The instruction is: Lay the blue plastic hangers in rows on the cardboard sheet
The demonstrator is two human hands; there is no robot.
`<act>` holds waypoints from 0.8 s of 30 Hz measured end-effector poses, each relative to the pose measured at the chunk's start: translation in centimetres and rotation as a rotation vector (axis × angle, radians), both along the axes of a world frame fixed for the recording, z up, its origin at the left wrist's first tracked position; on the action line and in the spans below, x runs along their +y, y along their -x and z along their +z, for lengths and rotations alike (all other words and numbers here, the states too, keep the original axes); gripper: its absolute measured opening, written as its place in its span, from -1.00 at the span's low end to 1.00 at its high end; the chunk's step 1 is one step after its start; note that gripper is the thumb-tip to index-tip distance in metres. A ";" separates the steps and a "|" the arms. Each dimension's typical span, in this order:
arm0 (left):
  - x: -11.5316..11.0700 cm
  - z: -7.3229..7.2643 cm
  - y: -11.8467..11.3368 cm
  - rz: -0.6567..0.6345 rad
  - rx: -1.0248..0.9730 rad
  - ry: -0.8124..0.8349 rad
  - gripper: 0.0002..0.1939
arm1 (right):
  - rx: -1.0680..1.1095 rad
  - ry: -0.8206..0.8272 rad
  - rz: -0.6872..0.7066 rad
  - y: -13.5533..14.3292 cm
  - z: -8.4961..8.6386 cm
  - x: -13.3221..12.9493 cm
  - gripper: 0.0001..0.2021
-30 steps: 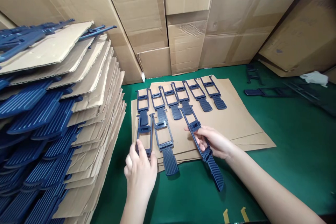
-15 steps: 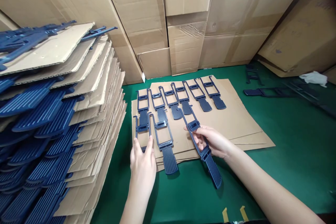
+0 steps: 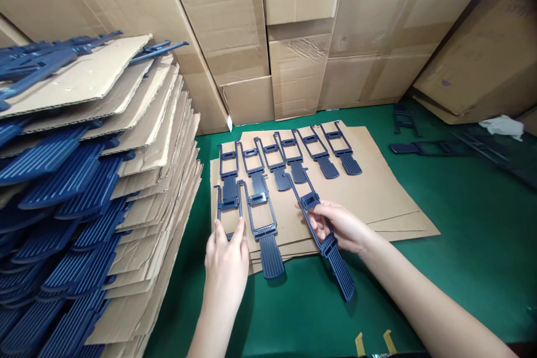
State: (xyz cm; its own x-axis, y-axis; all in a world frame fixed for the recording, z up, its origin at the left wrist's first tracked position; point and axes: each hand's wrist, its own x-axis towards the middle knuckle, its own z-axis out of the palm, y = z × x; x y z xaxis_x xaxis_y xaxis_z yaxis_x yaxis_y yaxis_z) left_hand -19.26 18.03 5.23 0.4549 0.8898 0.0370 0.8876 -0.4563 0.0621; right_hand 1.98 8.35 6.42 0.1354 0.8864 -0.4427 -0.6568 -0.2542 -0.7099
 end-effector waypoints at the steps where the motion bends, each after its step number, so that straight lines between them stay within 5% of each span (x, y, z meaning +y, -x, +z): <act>1: 0.0 0.1 0.0 -0.002 0.014 0.000 -0.56 | 0.008 -0.002 0.001 0.0 0.0 0.0 -0.82; 8: -0.5 1.6 -0.1 0.003 -0.015 -0.041 -0.55 | -0.001 -0.004 0.000 0.0 0.0 0.0 -0.81; 12: -2.5 2.3 -0.2 -0.320 -0.286 -0.139 -0.61 | -0.120 0.029 -0.060 0.2 -0.4 0.1 -0.84; 15: -5.2 2.3 -1.1 -0.550 -0.429 0.216 -0.45 | -0.186 0.042 -0.107 0.9 -0.7 0.3 -0.81; 18: -7.9 1.5 -2.6 -0.603 -0.380 0.649 -0.43 | -0.213 0.001 -0.110 1.9 -0.7 0.5 -0.69; 21: -9.2 0.8 -3.8 -0.348 -0.451 0.986 -0.54 | -0.299 -0.014 -0.037 2.4 -0.9 0.7 -0.54; 24: -9.2 0.6 -4.1 -0.127 -0.536 1.146 -0.56 | -0.469 -0.018 -0.017 2.2 -1.5 0.7 -0.46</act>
State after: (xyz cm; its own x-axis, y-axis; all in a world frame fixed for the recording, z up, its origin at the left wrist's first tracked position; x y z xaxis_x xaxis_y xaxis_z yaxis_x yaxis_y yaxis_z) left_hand -15.16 8.79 5.83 0.7057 0.4848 -0.5166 0.5832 0.0164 0.8122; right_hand -0.25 9.02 4.97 0.3319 0.8892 -0.3149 -0.2679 -0.2312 -0.9353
